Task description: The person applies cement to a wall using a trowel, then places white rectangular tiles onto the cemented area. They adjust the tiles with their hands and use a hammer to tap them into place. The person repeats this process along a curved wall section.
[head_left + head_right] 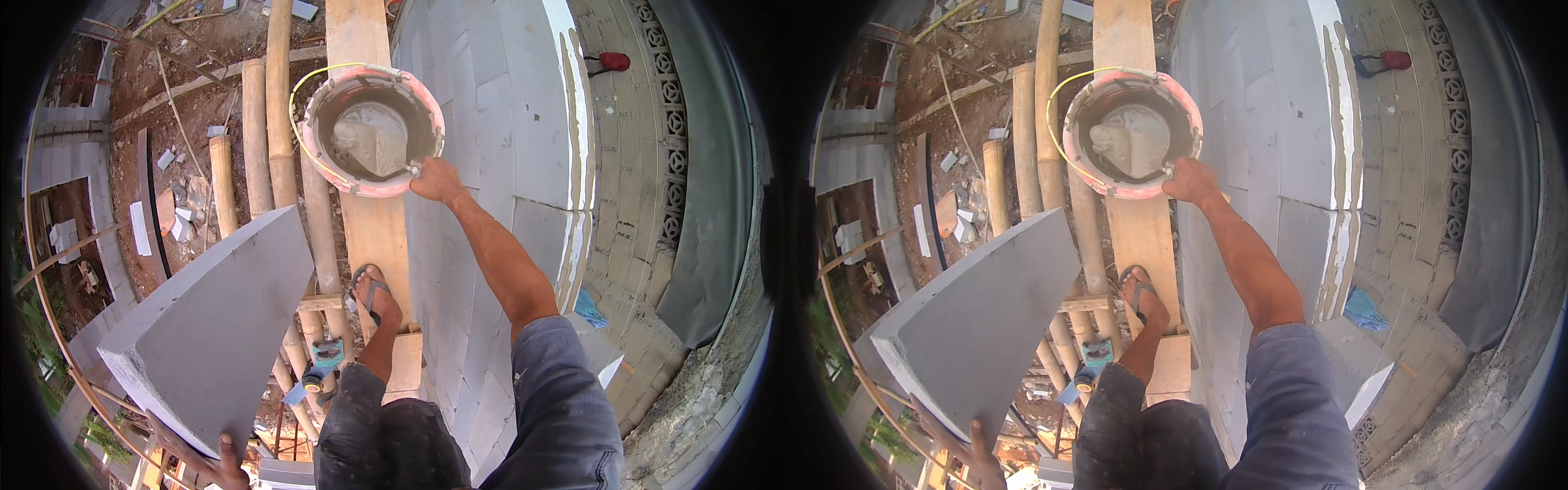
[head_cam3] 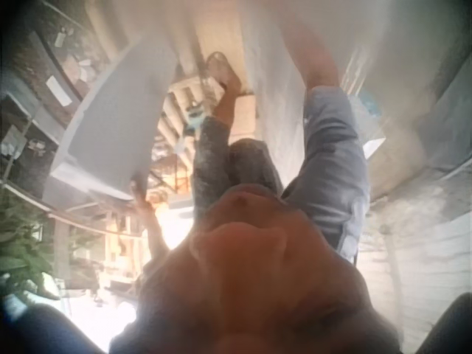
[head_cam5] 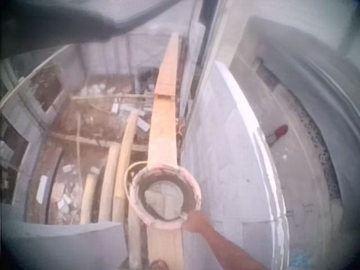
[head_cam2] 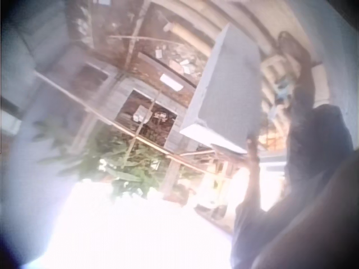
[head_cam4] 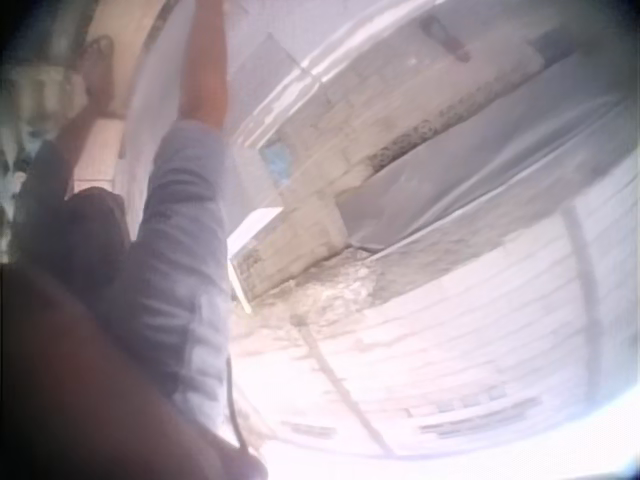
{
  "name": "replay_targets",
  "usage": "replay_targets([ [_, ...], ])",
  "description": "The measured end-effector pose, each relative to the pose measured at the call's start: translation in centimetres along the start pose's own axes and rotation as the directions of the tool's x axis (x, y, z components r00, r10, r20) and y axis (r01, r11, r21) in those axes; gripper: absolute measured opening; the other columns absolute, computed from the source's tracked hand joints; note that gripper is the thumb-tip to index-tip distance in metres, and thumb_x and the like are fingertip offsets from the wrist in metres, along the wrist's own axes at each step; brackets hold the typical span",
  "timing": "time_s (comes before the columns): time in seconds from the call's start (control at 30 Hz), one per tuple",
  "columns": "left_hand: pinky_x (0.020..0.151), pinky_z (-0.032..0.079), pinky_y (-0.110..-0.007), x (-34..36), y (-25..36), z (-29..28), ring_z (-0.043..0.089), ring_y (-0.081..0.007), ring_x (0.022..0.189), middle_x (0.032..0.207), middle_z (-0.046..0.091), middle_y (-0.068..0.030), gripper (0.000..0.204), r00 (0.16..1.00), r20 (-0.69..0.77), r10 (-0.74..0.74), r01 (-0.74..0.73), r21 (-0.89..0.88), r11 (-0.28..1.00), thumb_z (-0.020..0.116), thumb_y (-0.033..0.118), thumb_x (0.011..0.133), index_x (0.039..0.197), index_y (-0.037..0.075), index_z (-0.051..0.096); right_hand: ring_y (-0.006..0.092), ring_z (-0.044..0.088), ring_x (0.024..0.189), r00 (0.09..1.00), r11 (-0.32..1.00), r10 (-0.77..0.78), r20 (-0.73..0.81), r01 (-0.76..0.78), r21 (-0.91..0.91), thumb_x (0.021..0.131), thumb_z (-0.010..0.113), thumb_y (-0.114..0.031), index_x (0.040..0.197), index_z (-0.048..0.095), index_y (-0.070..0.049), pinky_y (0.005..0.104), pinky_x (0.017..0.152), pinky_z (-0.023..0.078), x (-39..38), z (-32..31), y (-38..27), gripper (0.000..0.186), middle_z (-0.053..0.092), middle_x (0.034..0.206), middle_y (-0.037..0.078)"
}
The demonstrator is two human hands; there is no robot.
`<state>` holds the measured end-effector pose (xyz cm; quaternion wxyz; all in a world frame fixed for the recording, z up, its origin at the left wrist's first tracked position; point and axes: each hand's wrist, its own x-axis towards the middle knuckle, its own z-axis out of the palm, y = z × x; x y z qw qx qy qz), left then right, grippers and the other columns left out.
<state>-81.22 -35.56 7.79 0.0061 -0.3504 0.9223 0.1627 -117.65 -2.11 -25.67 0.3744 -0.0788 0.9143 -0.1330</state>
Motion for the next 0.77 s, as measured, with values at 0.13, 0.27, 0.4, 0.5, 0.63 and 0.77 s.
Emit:
replay_targets([
  [0.13,0.115,0.017,-0.060,0.1,2.2,0.9,0.020,-0.0388,0.145,0.155,0.022,-0.0228,0.102,0.995,-0.053,-0.087,0.082,-0.088,0.993,0.060,0.064,0.079,0.156,0.009,0.021,0.0405,0.066,0.096,0.992,0.990,-0.019,-0.123,0.036,0.135,0.065,0.058,-0.019,0.112,0.070,-0.004,0.0466,0.087,0.052,-2.6,1.2,-0.6,0.051,0.069,0.099,0.027],
  [0.27,0.113,0.021,-0.061,0.0,0.4,0.0,0.028,-0.0396,0.140,0.150,0.028,-0.0235,0.098,0.998,-0.051,0.033,-0.024,0.163,0.986,0.061,0.062,0.080,0.156,0.013,0.024,0.0413,0.065,0.099,0.991,0.972,0.038,-0.131,-0.006,0.236,0.067,0.057,-0.019,0.116,0.069,-0.005,0.0465,0.090,0.051,-6.5,1.0,-2.1,0.052,0.068,0.101,0.028],
  [0.4,0.111,0.026,-0.055,-0.1,1.2,1.0,0.033,-0.0395,0.135,0.143,0.034,-0.0234,0.089,0.995,-0.094,0.009,-0.006,0.037,0.999,0.070,0.042,0.081,0.156,0.016,0.028,0.0379,0.066,0.094,0.990,0.850,0.102,-0.094,-0.037,0.526,0.072,0.058,-0.020,0.108,0.069,-0.003,0.0444,0.084,0.051,-12.5,0.0,-1.1,0.042,0.069,0.097,0.026],
  [0.5,0.108,0.030,-0.056,0.0,0.4,1.7,0.038,-0.0413,0.130,0.140,0.036,-0.0253,0.089,0.992,-0.126,0.006,-0.010,-0.038,0.999,0.069,0.043,0.079,0.155,0.018,0.030,0.0246,0.064,0.077,0.990,0.633,0.135,-0.033,-0.061,0.771,0.076,0.059,-0.022,0.096,0.067,0.000,0.0383,0.071,0.049,-19.0,-1.8,0.7,0.030,0.066,0.081,0.015],
  [0.63,0.101,0.035,-0.056,0.1,0.0,0.7,0.043,-0.0432,0.123,0.132,0.040,-0.0271,0.091,0.989,-0.149,-0.001,0.004,0.023,1.000,0.072,0.043,0.076,0.155,0.019,0.032,0.0154,0.054,0.063,0.941,0.340,0.331,0.066,-0.184,0.922,0.081,0.054,-0.018,0.097,0.059,0.001,0.0319,0.063,0.045,-26.8,-3.1,4.2,0.026,0.058,0.073,0.006],
  [0.77,0.099,0.038,-0.055,0.5,-1.2,1.2,0.042,-0.0416,0.124,0.129,0.041,-0.0263,0.094,0.991,-0.129,0.045,-0.043,0.018,0.999,0.074,0.048,0.074,0.154,0.020,0.034,0.0150,0.055,0.058,0.916,0.332,0.401,0.035,-0.181,0.926,0.081,0.049,-0.017,0.094,0.054,-0.002,0.0296,0.057,0.049,-31.9,-5.9,9.3,0.020,0.055,0.072,0.004],
])
